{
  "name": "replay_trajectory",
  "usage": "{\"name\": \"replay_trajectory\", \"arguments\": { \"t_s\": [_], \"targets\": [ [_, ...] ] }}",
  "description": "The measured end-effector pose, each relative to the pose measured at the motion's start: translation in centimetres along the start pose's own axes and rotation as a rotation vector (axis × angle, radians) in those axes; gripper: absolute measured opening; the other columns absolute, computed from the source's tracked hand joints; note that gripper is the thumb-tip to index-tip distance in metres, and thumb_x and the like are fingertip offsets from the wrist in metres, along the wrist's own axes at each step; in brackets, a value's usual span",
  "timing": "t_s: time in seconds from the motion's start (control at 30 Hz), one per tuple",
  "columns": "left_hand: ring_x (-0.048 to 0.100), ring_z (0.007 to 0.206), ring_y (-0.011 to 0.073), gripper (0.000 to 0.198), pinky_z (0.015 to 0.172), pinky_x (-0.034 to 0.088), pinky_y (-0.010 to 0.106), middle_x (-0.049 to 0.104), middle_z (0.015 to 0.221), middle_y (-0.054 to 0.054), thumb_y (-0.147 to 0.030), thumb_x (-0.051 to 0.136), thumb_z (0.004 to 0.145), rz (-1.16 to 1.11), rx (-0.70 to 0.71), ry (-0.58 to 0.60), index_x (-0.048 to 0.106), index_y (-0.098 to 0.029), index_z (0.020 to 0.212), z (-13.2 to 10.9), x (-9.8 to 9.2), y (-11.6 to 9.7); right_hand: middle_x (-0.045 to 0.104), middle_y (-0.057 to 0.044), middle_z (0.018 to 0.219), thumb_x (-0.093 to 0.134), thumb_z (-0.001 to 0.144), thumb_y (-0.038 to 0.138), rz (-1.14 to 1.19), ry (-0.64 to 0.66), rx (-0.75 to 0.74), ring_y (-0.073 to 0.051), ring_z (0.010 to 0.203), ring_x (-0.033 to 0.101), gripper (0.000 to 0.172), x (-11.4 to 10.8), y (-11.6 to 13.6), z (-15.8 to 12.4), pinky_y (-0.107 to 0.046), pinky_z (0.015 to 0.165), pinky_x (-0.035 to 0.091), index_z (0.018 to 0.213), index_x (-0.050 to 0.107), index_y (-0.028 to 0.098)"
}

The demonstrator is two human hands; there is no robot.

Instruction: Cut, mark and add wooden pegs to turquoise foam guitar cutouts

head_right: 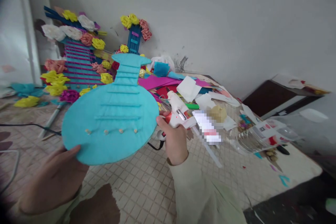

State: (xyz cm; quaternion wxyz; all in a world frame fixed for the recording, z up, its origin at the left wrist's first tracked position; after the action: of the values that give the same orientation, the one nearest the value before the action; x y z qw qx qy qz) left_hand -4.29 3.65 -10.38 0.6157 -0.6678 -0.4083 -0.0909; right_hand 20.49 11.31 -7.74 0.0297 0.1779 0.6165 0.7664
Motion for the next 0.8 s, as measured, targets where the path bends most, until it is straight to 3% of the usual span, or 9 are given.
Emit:
{"name": "replay_trajectory", "arguments": {
  "t_s": [0.1, 0.23, 0.47, 0.8],
  "targets": [
    [0.050, 0.114, 0.0236, 0.024, 0.089, 0.051, 0.034, 0.065, 0.107, 0.000, -0.019, 0.063, 0.064, -0.035, -0.096, 0.041, 0.068, -0.025, 0.086, 0.7, -0.2, 0.7, 0.066, -0.005, 0.088, 0.073, 0.061, 0.031, -0.100, 0.001, -0.054, -0.023, 0.087, 0.061, 0.031, -0.1, 0.3, 0.0, -0.035, 0.073, 0.050, 0.086, 0.061, 0.017],
    [0.052, 0.113, 0.0229, 0.030, 0.087, 0.052, 0.032, 0.068, 0.099, 0.001, -0.026, 0.061, 0.070, -0.017, -0.237, -0.025, 0.064, -0.023, 0.099, 1.1, -0.4, 1.4, 0.066, -0.004, 0.090, 0.073, 0.061, 0.030, -0.111, 0.039, -0.070, -0.020, 0.081, 0.061, 0.030, 0.3, 0.3, -0.4, -0.032, 0.068, 0.050, 0.083, 0.057, 0.018],
    [0.056, 0.107, 0.0212, 0.050, 0.087, 0.052, 0.025, 0.067, 0.104, 0.000, -0.026, 0.074, 0.060, 0.065, -0.203, -0.074, 0.059, -0.022, 0.108, 1.0, -0.2, 1.3, 0.065, -0.002, 0.091, 0.072, 0.064, 0.027, -0.080, 0.071, -0.088, -0.019, 0.087, 0.060, 0.024, 0.6, 0.2, -0.5, -0.036, 0.084, 0.046, 0.083, 0.058, 0.019],
    [0.059, 0.101, 0.0211, 0.056, 0.083, 0.053, 0.024, 0.068, 0.101, 0.000, -0.023, 0.078, 0.052, 0.080, -0.181, -0.096, 0.060, -0.022, 0.105, 1.3, -0.8, 1.2, 0.065, -0.003, 0.096, 0.070, 0.067, 0.030, -0.139, 0.087, -0.084, -0.020, 0.089, 0.060, 0.024, 0.6, 0.2, -0.5, -0.034, 0.078, 0.048, 0.084, 0.059, 0.019]
  ]
}}
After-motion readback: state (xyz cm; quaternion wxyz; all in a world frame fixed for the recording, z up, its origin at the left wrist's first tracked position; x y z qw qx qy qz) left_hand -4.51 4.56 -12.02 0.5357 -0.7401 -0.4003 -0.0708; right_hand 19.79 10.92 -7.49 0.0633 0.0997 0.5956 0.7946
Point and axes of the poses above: each hand's wrist, its own z-axis towards the middle knuckle, its own x-axis out of the palm, y = z × x, the point moved 8 cm from there along z, towards the middle knuckle
